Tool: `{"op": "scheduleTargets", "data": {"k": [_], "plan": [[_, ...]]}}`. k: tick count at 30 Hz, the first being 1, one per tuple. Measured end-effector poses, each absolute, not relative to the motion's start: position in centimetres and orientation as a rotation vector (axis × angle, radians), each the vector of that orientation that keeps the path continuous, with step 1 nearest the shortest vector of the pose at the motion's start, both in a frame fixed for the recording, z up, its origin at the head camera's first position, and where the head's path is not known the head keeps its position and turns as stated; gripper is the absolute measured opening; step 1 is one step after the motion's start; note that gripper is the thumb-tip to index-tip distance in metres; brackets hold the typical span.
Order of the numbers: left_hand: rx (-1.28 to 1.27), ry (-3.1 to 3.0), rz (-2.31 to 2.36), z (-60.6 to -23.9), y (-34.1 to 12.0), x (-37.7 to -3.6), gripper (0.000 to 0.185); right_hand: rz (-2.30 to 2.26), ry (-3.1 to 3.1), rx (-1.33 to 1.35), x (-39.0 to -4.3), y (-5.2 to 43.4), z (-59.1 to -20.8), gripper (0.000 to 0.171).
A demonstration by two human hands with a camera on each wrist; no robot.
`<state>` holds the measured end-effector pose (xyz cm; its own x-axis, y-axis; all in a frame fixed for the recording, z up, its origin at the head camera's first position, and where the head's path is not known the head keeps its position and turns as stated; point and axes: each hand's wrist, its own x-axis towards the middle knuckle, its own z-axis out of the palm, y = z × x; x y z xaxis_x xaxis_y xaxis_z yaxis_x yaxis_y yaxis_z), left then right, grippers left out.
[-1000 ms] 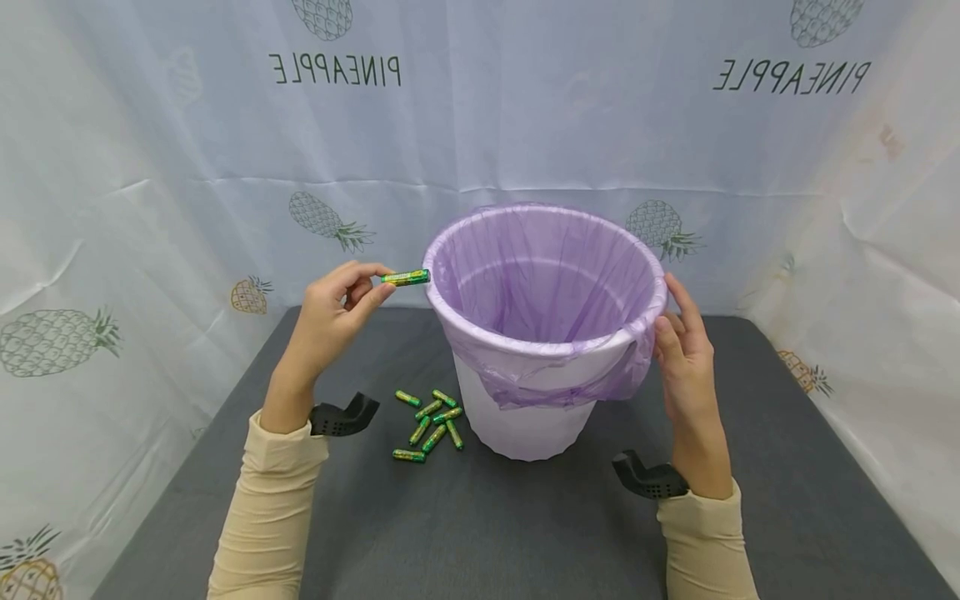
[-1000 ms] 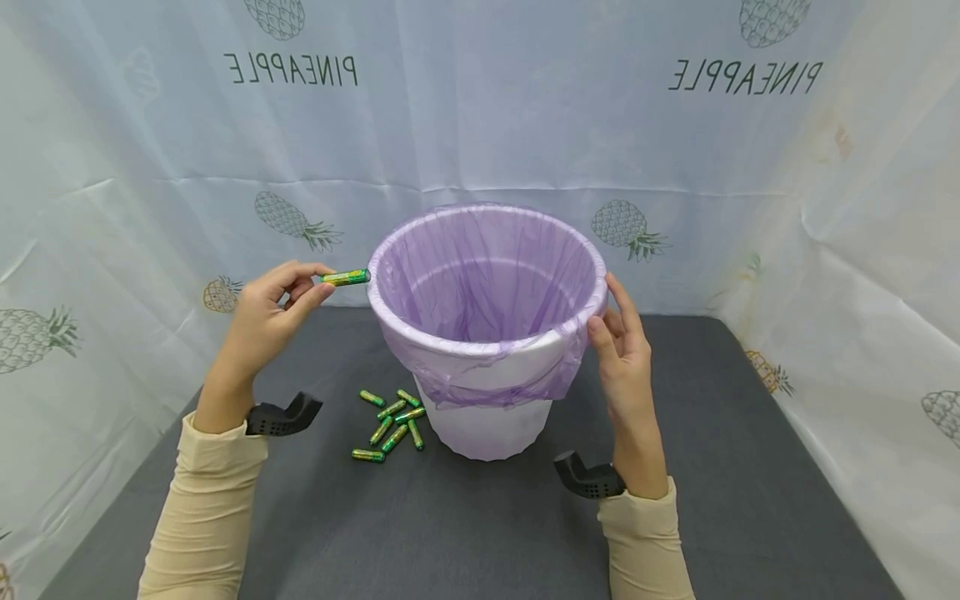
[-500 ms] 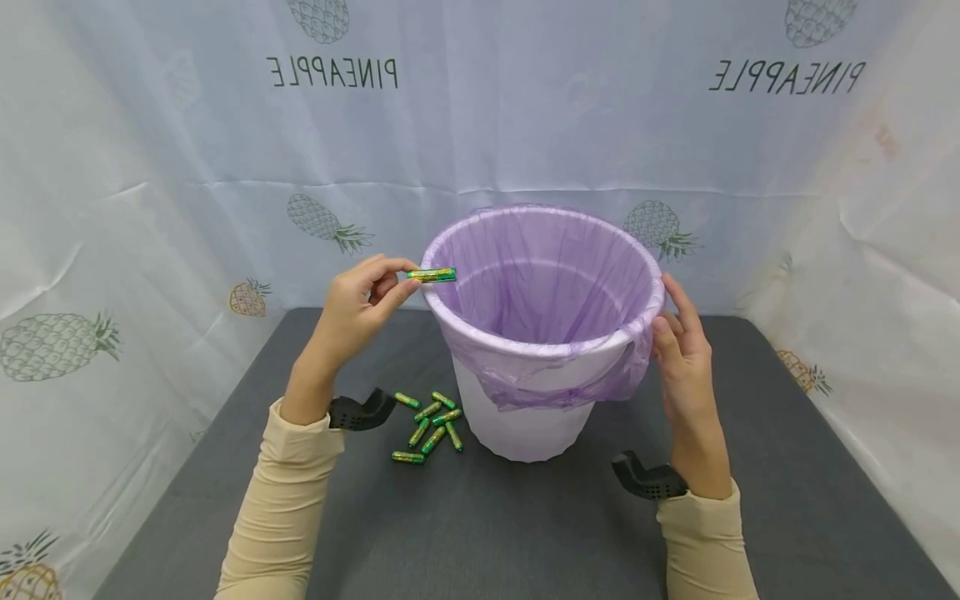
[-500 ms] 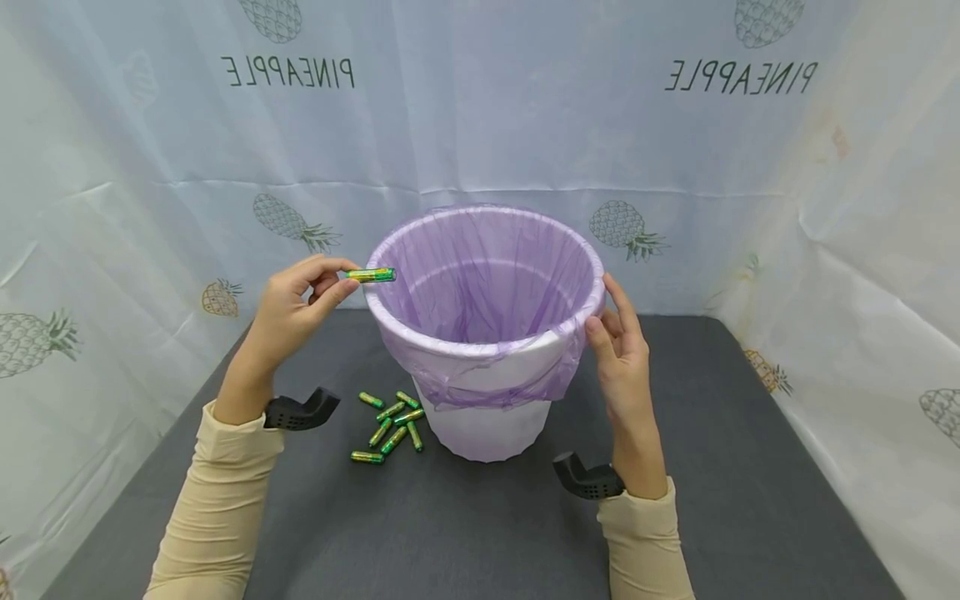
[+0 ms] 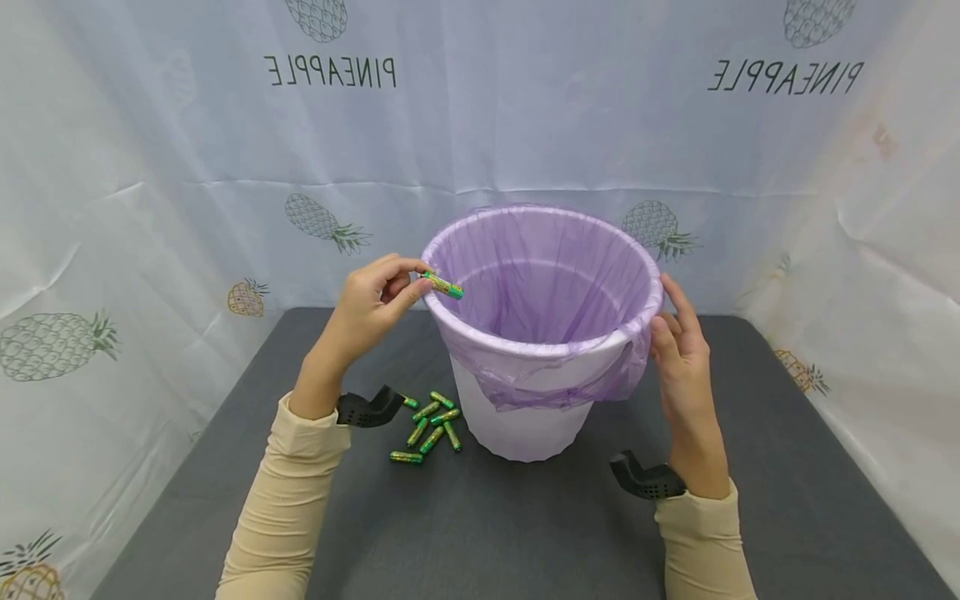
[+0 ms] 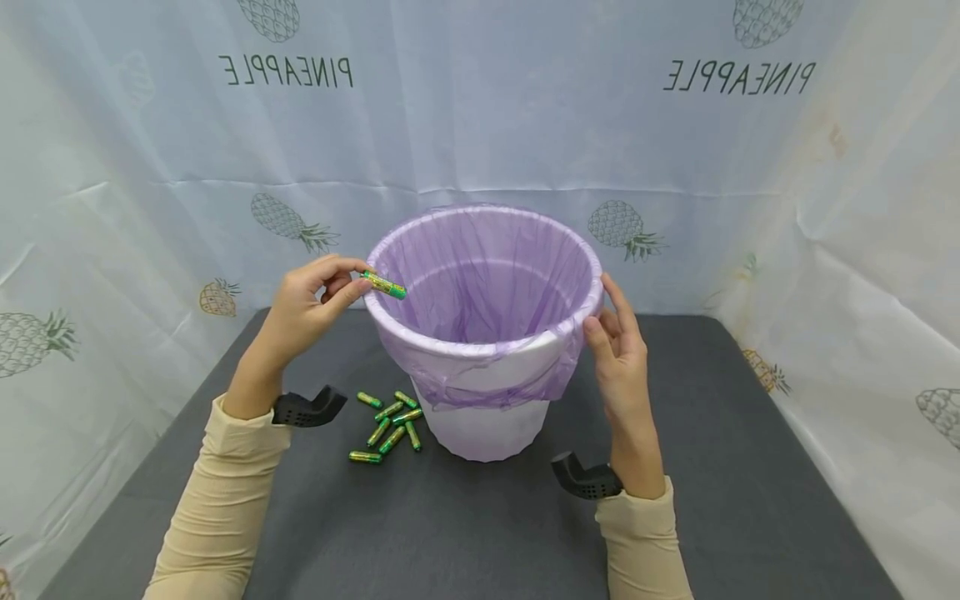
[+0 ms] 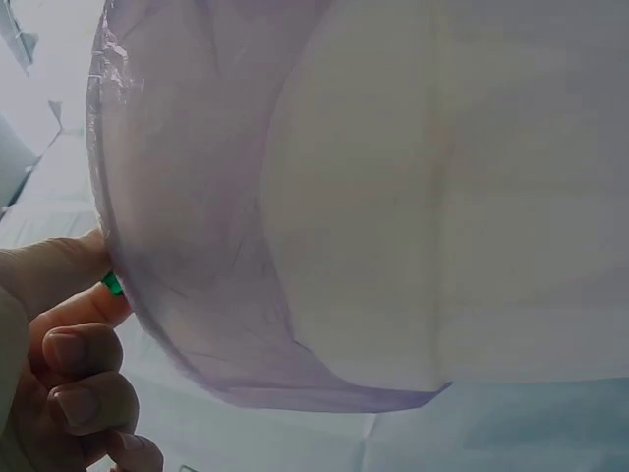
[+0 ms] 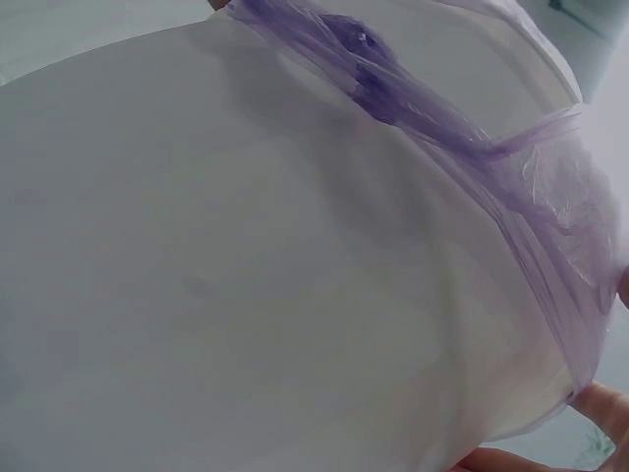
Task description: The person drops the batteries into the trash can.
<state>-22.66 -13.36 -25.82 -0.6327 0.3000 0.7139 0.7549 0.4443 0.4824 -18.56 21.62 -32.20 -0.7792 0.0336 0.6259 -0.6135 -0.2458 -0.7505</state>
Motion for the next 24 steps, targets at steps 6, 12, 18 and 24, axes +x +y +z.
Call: {"op": "scheduleTargets", "data": {"k": [6,12,18,24], "plan": [[-0.878,-2.192,-1.113,-25.76,-13.15,-22.75,0.013,2.076,-1.589,0.707,-18.56,21.6,-32.19,0.05],[-0.889,-2.187,-1.151,-25.84,-12.96,-22.88,0.012,2.07,-1.6,0.691,-18.52,21.6,-32.17,0.051],[-0.914,-2.14,-1.196,-26.1,-12.96,-22.97,0.013,2.073,-1.594,0.691,-18.49,21.53,-32.09,0.051],[-0.916,-2.085,-1.231,-26.67,-13.38,-22.68,0.015,2.077,-1.583,0.702,-18.56,21.61,-32.16,0.05]]}}
